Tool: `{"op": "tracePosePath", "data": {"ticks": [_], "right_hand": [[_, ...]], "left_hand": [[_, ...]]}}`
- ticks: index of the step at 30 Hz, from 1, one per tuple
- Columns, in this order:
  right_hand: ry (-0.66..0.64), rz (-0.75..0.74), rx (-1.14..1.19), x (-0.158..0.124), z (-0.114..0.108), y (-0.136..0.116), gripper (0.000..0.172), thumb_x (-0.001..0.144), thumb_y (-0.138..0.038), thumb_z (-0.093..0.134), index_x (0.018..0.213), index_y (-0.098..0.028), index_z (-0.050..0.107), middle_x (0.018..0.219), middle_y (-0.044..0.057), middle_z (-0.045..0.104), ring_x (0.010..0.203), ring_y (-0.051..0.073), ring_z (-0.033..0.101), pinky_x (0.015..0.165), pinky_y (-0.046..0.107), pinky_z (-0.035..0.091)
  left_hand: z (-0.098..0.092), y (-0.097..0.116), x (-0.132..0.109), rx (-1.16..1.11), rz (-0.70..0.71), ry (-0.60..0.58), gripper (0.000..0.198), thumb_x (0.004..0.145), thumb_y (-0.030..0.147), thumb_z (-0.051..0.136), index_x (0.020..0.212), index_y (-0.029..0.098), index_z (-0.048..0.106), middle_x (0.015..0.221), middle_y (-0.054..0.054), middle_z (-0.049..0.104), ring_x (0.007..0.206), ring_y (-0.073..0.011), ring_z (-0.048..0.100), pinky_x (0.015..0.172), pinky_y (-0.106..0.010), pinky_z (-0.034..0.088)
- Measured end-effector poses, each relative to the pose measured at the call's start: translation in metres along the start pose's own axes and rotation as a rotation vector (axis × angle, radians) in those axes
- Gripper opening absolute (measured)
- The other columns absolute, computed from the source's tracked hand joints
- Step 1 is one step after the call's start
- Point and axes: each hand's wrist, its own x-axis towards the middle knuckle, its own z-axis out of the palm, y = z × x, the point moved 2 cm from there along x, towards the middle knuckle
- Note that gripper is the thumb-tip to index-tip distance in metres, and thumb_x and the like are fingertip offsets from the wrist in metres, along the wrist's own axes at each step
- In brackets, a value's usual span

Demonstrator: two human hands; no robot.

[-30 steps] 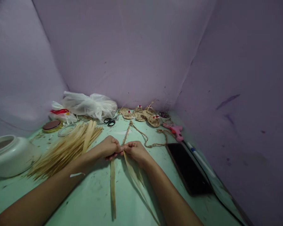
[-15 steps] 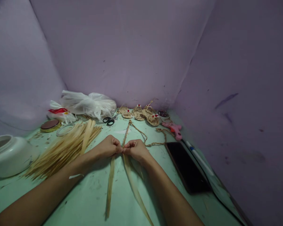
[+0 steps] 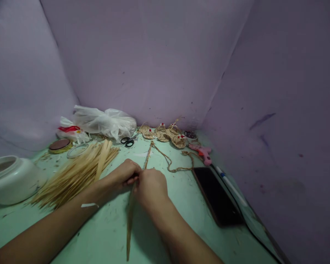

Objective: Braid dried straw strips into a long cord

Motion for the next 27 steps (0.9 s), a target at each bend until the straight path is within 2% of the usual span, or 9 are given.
{"op": "tracePosePath", "data": {"ticks": [4,8,11,12,14,17,19,23,27], "right_hand": [[-0.037,-0.059,-0.023,-0.005,0.002,-0.009,0.021,0.067,-0.015,0.048,0.072,-0.015,0.069,0.071,0.012,0.067,0.062,0.018,0.06,0.054,0.024,0.035],[-0.136,-0.082,0.283,0.009,-0.004,0.015,0.022,0.066,-0.035,0.055,0.062,-0.017,0.067,0.057,0.005,0.063,0.053,0.015,0.055,0.048,0.023,0.033],[0.041,0.121,0.715,0.027,-0.008,0.043,0.022,0.071,-0.033,0.05,0.068,-0.014,0.063,0.061,0.005,0.061,0.054,0.013,0.053,0.051,0.022,0.037],[0.017,0.235,0.88,0.03,-0.004,0.049,0.018,0.071,-0.028,0.05,0.068,-0.013,0.06,0.063,0.005,0.061,0.054,0.012,0.054,0.053,0.023,0.039],[-0.155,0.385,1.174,0.033,0.007,0.05,0.01,0.071,-0.019,0.049,0.069,-0.012,0.056,0.066,0.006,0.06,0.054,0.011,0.054,0.055,0.024,0.043],[-0.444,0.393,1.448,0.028,0.023,0.034,0.006,0.069,-0.013,0.049,0.064,-0.013,0.052,0.059,0.003,0.055,0.048,0.009,0.051,0.054,0.026,0.044],[-0.49,0.383,1.477,0.025,0.03,0.026,0.008,0.066,-0.012,0.049,0.058,-0.014,0.05,0.05,-0.001,0.049,0.04,0.007,0.043,0.047,0.022,0.041],[-0.37,0.347,1.231,0.027,0.041,0.027,0.015,0.06,-0.011,0.047,0.045,-0.014,0.045,0.036,-0.005,0.036,0.032,0.003,0.024,0.033,0.018,0.016],[-0.247,0.3,1.114,0.031,0.048,0.031,0.016,0.056,-0.016,0.047,0.042,-0.016,0.041,0.032,-0.008,0.027,0.032,0.003,0.019,0.035,0.021,0.01]], "left_hand": [[-0.006,0.0,0.005,0.042,0.039,-0.002,0.01,0.052,0.012,0.044,0.042,0.013,0.046,0.027,0.007,0.025,0.028,-0.0036,0.019,0.032,-0.019,0.011],[-0.012,-0.008,0.014,-0.009,0.072,-0.105,0.005,0.05,0.016,0.05,0.047,0.013,0.048,0.032,0.009,0.026,0.031,-0.0021,0.017,0.034,-0.019,0.008],[-0.015,-0.011,0.015,-0.062,0.09,-0.186,0.01,0.05,0.021,0.055,0.049,0.012,0.05,0.033,0.008,0.029,0.031,-0.0022,0.019,0.035,-0.02,0.007],[-0.015,-0.011,0.015,-0.073,0.091,-0.199,0.01,0.05,0.022,0.055,0.05,0.012,0.051,0.034,0.008,0.03,0.032,-0.0023,0.019,0.035,-0.02,0.007],[-0.016,-0.011,0.015,-0.082,0.09,-0.214,0.009,0.05,0.021,0.054,0.051,0.012,0.052,0.033,0.008,0.03,0.032,-0.0026,0.019,0.035,-0.02,0.007],[-0.016,-0.011,0.015,-0.073,0.09,-0.218,0.007,0.051,0.02,0.053,0.051,0.013,0.05,0.032,0.008,0.03,0.031,-0.003,0.018,0.036,-0.021,0.007],[-0.014,-0.011,0.015,-0.048,0.095,-0.22,0.005,0.052,0.018,0.05,0.05,0.013,0.05,0.032,0.008,0.03,0.031,-0.0031,0.018,0.036,-0.02,0.008],[-0.014,-0.011,0.016,0.064,0.102,-0.195,0.004,0.049,0.013,0.048,0.048,0.012,0.052,0.033,0.006,0.035,0.033,-0.0046,0.025,0.037,-0.02,0.016],[-0.021,-0.004,0.01,0.43,0.106,0.003,0.007,0.049,0.014,0.049,0.046,0.013,0.056,0.037,0.002,0.043,0.04,-0.0092,0.038,0.042,-0.021,0.025]]}}
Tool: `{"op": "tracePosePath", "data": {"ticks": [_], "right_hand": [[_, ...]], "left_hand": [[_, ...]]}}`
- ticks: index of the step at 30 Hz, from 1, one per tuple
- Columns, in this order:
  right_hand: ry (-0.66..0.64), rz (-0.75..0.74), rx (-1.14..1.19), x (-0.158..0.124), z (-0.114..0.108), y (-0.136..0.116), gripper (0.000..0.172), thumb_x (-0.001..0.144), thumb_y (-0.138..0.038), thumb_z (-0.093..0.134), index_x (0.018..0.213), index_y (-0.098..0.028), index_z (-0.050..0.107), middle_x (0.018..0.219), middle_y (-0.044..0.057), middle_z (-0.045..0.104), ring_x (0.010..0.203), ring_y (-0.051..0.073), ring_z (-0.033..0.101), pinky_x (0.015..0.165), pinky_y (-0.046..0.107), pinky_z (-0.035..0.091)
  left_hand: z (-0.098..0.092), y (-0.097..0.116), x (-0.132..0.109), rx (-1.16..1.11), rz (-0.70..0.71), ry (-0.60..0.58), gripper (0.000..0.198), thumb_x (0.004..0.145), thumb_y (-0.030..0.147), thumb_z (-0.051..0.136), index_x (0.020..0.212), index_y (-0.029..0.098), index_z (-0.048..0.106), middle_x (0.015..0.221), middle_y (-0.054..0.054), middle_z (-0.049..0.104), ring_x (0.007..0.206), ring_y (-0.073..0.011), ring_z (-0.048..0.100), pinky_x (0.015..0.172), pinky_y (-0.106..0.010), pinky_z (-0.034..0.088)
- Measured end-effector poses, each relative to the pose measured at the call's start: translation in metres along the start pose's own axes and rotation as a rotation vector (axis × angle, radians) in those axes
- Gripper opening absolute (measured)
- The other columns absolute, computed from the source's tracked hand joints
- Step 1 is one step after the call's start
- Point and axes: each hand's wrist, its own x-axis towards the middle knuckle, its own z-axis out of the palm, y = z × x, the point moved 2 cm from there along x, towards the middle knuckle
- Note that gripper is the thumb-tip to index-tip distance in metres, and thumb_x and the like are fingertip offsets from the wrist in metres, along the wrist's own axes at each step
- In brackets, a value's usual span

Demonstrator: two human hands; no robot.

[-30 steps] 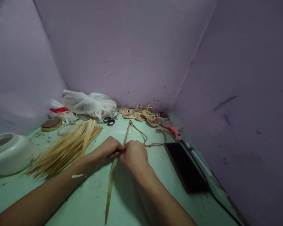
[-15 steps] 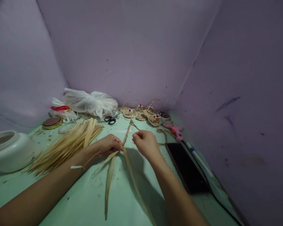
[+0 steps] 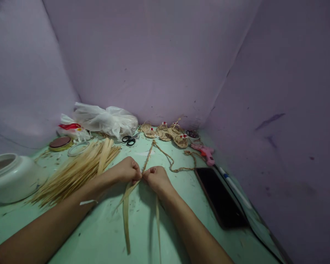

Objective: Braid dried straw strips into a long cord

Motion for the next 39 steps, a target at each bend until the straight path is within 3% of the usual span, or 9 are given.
{"op": "tracePosePath", "data": {"ticks": [4,10,14,18,22,24,30,35,39], "right_hand": [[0.026,0.006,0.083,-0.001,0.005,0.002,0.009,0.055,-0.019,0.047,0.047,-0.014,0.049,0.033,-0.007,0.033,0.032,0.004,0.023,0.036,0.021,0.011],[0.02,0.027,0.397,-0.006,0.009,0.002,0.001,0.048,-0.016,0.048,0.049,-0.015,0.048,0.037,-0.006,0.042,0.035,0.005,0.031,0.038,0.019,0.019],[-0.023,0.036,0.432,-0.008,0.006,0.002,0.004,0.049,-0.017,0.051,0.052,-0.015,0.049,0.038,-0.006,0.043,0.034,0.004,0.03,0.036,0.019,0.017],[-0.078,0.027,0.387,-0.008,0.004,0.003,0.012,0.056,-0.023,0.057,0.052,-0.015,0.049,0.036,-0.007,0.039,0.032,0.003,0.026,0.036,0.019,0.015],[-0.117,-0.059,0.394,-0.004,0.006,0.006,0.016,0.057,-0.027,0.06,0.055,-0.014,0.05,0.043,-0.003,0.048,0.038,0.006,0.039,0.04,0.019,0.025],[-0.121,-0.098,0.383,-0.001,0.006,0.008,0.016,0.058,-0.027,0.059,0.057,-0.013,0.052,0.048,-0.001,0.052,0.042,0.007,0.044,0.044,0.02,0.029],[-0.113,-0.26,0.07,0.004,-0.001,0.009,0.011,0.064,-0.023,0.053,0.059,-0.013,0.053,0.053,-0.001,0.054,0.048,0.007,0.044,0.049,0.019,0.032],[0.062,-0.454,-0.471,-0.008,-0.008,0.0,0.017,0.069,-0.019,0.045,0.063,-0.014,0.06,0.057,0.002,0.059,0.053,0.009,0.046,0.049,0.02,0.03],[0.175,-0.374,-0.665,-0.016,-0.013,-0.008,0.019,0.068,-0.024,0.048,0.062,-0.014,0.064,0.057,0.005,0.062,0.052,0.011,0.048,0.047,0.021,0.028]], "left_hand": [[-0.003,0.014,-0.018,0.307,-0.031,0.186,0.009,0.052,0.02,0.052,0.053,0.015,0.06,0.046,-0.004,0.052,0.051,-0.0155,0.049,0.048,-0.023,0.03],[0.028,0.032,-0.041,0.34,0.079,0.286,0.013,0.054,0.016,0.056,0.065,0.015,0.063,0.062,-0.011,0.058,0.069,-0.0207,0.056,0.06,-0.025,0.036],[0.012,0.03,-0.036,0.284,0.105,0.178,0.008,0.055,0.02,0.058,0.058,0.012,0.061,0.052,-0.006,0.055,0.056,-0.0157,0.053,0.052,-0.022,0.034],[-0.016,0.019,-0.022,-0.076,-0.087,0.14,0.016,0.066,0.024,0.051,0.063,0.01,0.06,0.045,-0.001,0.051,0.038,-0.0083,0.043,0.042,-0.02,0.03],[0.001,0.01,-0.012,-0.513,-0.221,-0.198,0.017,0.072,0.017,0.047,0.06,0.009,0.055,0.043,-0.001,0.05,0.035,-0.0068,0.043,0.04,-0.018,0.034],[0.01,0.006,-0.009,-0.601,-0.249,-0.243,0.019,0.073,0.015,0.045,0.056,0.008,0.052,0.042,-0.001,0.05,0.036,-0.0065,0.045,0.041,-0.018,0.036],[0.014,-0.003,0.0,-0.474,-0.227,-0.213,0.013,0.065,0.013,0.051,0.052,0.009,0.052,0.037,0.0,0.046,0.031,-0.007,0.04,0.035,-0.019,0.032],[0.015,0.001,-0.004,-0.259,-0.244,-0.101,0.015,0.058,0.013,0.05,0.044,0.012,0.046,0.031,0.004,0.038,0.026,-0.0058,0.032,0.031,-0.019,0.024],[0.017,0.008,-0.009,-0.225,-0.213,0.015,0.009,0.053,0.011,0.048,0.044,0.014,0.045,0.028,0.006,0.032,0.025,-0.0049,0.024,0.031,-0.02,0.017]]}}
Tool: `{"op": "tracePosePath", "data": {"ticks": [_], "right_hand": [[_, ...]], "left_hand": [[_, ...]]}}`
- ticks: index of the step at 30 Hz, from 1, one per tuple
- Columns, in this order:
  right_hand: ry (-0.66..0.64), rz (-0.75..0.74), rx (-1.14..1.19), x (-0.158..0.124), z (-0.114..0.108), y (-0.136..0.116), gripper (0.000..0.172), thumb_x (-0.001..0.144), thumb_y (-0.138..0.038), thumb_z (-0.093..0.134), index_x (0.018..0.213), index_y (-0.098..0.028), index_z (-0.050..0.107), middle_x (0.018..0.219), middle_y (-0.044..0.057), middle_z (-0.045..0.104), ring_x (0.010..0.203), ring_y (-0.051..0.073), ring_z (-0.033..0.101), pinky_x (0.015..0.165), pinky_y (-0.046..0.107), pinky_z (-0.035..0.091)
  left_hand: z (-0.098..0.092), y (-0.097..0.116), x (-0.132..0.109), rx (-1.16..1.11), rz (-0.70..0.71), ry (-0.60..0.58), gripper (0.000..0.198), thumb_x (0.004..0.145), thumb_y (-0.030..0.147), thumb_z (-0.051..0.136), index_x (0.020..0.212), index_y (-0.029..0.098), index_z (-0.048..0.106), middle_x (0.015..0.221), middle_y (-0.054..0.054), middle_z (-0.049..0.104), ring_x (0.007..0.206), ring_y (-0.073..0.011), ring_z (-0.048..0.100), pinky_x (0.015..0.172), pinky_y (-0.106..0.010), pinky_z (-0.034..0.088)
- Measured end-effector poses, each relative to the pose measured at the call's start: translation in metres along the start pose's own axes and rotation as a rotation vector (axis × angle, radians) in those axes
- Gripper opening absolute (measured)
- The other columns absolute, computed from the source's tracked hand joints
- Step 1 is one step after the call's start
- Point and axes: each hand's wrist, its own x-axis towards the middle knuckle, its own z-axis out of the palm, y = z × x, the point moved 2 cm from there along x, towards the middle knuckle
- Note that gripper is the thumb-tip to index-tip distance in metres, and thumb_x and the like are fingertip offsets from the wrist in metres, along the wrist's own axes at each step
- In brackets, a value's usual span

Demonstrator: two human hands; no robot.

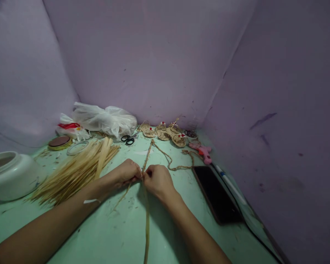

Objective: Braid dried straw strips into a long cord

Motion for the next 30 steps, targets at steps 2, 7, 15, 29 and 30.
{"op": "tracePosePath", "data": {"ticks": [2,7,15,29,30], "right_hand": [[-0.024,0.111,0.019,0.0,-0.001,0.002,0.018,0.064,-0.025,0.051,0.059,-0.014,0.064,0.054,0.005,0.061,0.05,0.011,0.048,0.045,0.021,0.027],[-0.229,0.291,0.231,-0.002,0.009,0.005,0.017,0.062,-0.021,0.048,0.051,-0.014,0.059,0.042,0.002,0.053,0.036,0.009,0.042,0.039,0.021,0.025],[-0.051,0.172,-0.099,-0.02,0.006,-0.03,0.02,0.066,-0.024,0.048,0.059,-0.016,0.065,0.057,0.009,0.063,0.049,0.014,0.05,0.043,0.024,0.022],[-0.256,0.461,0.793,-0.001,-0.009,-0.007,0.005,0.071,-0.018,0.049,0.068,-0.015,0.052,0.057,0.001,0.054,0.05,0.009,0.05,0.052,0.021,0.04],[-0.325,0.486,0.94,-0.002,-0.005,-0.009,0.004,0.07,-0.016,0.049,0.068,-0.015,0.051,0.057,0.001,0.054,0.05,0.009,0.05,0.053,0.021,0.041]], "left_hand": [[0.002,0.001,0.0,0.005,-0.002,0.023,0.011,0.052,0.011,0.047,0.042,0.014,0.043,0.027,0.006,0.03,0.026,-0.0052,0.024,0.031,-0.02,0.016],[0.002,-0.005,0.004,-0.004,-0.065,-0.016,0.016,0.051,0.014,0.047,0.037,0.014,0.041,0.025,0.004,0.03,0.026,-0.0055,0.024,0.032,-0.02,0.015],[-0.001,-0.004,-0.002,-0.14,-0.043,-0.109,0.021,0.054,0.019,0.048,0.036,0.015,0.038,0.027,0.004,0.029,0.027,-0.0033,0.02,0.033,-0.02,0.01],[-0.01,-0.018,0.017,-0.01,0.184,-0.261,0.012,0.053,0.024,0.048,0.048,0.017,0.04,0.037,0.007,0.028,0.031,-0.0042,0.021,0.035,-0.021,0.012],[-0.009,-0.018,0.018,-0.014,0.205,-0.261,0.011,0.053,0.023,0.047,0.048,0.016,0.041,0.037,0.007,0.028,0.032,-0.0043,0.021,0.035,-0.021,0.013]]}}
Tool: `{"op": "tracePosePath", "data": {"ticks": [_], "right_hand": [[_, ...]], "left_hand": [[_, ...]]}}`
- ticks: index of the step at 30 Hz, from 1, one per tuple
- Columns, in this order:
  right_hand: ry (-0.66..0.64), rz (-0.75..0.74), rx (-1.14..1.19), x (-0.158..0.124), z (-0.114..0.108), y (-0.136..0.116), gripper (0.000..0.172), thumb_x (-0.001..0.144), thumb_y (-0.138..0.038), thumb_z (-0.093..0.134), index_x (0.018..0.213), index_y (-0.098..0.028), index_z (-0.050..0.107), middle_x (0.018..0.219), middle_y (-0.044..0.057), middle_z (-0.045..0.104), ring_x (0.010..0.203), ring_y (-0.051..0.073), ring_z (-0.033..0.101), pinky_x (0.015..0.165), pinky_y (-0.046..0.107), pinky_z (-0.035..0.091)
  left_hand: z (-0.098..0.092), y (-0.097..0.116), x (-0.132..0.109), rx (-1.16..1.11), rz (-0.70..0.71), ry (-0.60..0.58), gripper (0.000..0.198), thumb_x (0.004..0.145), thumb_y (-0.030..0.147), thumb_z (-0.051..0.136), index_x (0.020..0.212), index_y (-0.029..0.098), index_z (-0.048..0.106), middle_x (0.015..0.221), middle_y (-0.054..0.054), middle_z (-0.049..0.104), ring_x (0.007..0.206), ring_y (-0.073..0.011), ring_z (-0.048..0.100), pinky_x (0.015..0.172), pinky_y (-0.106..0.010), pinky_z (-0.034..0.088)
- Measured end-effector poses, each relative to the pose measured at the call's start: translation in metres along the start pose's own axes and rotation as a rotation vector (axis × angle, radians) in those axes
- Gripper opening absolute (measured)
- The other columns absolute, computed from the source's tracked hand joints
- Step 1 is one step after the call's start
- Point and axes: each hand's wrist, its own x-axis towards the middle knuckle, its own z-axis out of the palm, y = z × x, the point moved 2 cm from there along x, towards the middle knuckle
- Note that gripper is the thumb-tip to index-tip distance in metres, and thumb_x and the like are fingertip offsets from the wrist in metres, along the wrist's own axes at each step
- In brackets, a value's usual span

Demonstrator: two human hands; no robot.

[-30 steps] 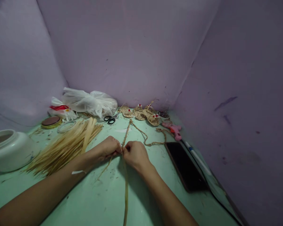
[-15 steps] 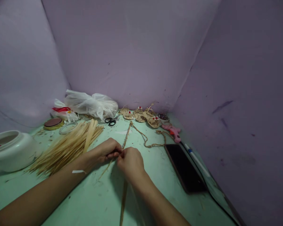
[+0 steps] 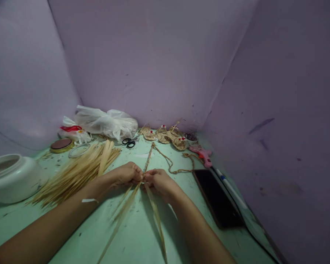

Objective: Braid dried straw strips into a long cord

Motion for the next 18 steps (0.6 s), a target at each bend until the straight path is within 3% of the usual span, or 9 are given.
{"op": "tracePosePath", "data": {"ticks": [2,4,7,12,18], "right_hand": [[-0.093,0.031,0.104,0.001,0.006,0.004,0.005,0.068,-0.013,0.049,0.064,-0.014,0.05,0.05,-0.001,0.049,0.043,0.007,0.046,0.045,0.019,0.038],[-0.063,0.015,0.056,0.004,0.007,0.008,0.009,0.066,-0.012,0.049,0.058,-0.013,0.048,0.041,-0.004,0.04,0.034,0.004,0.033,0.035,0.016,0.024],[0.003,0.0,-0.106,0.01,0.004,0.013,0.014,0.065,-0.015,0.049,0.051,-0.013,0.049,0.035,-0.006,0.034,0.03,0.002,0.02,0.033,0.019,0.011],[0.064,-0.095,-0.248,0.017,-0.002,0.017,0.016,0.06,-0.017,0.051,0.045,-0.014,0.046,0.035,-0.007,0.034,0.033,0.003,0.023,0.036,0.02,0.013],[0.039,-0.147,-0.257,0.019,-0.003,0.019,0.013,0.06,-0.022,0.051,0.051,-0.013,0.052,0.039,-0.006,0.038,0.034,0.003,0.022,0.037,0.021,0.012]], "left_hand": [[0.001,0.0,0.001,-0.004,0.03,0.003,0.008,0.053,0.021,0.046,0.049,0.016,0.041,0.037,0.006,0.029,0.032,-0.0043,0.02,0.035,-0.021,0.013],[0.003,0.001,0.0,0.0,0.049,0.0,0.008,0.053,0.02,0.045,0.048,0.016,0.041,0.037,0.006,0.028,0.033,-0.0042,0.019,0.036,-0.022,0.012],[0.005,0.005,-0.002,0.045,0.085,0.024,0.008,0.052,0.016,0.045,0.045,0.015,0.041,0.037,0.007,0.027,0.036,-0.0039,0.02,0.038,-0.021,0.013],[0.002,0.012,-0.007,0.153,0.057,0.07,0.007,0.051,0.015,0.046,0.045,0.012,0.048,0.036,0.005,0.035,0.036,-0.0044,0.026,0.039,-0.02,0.019],[-0.01,0.009,-0.009,0.18,0.013,-0.044,0.016,0.054,0.022,0.049,0.057,0.011,0.06,0.043,0.0,0.049,0.034,-0.0055,0.031,0.035,-0.02,0.023]]}}
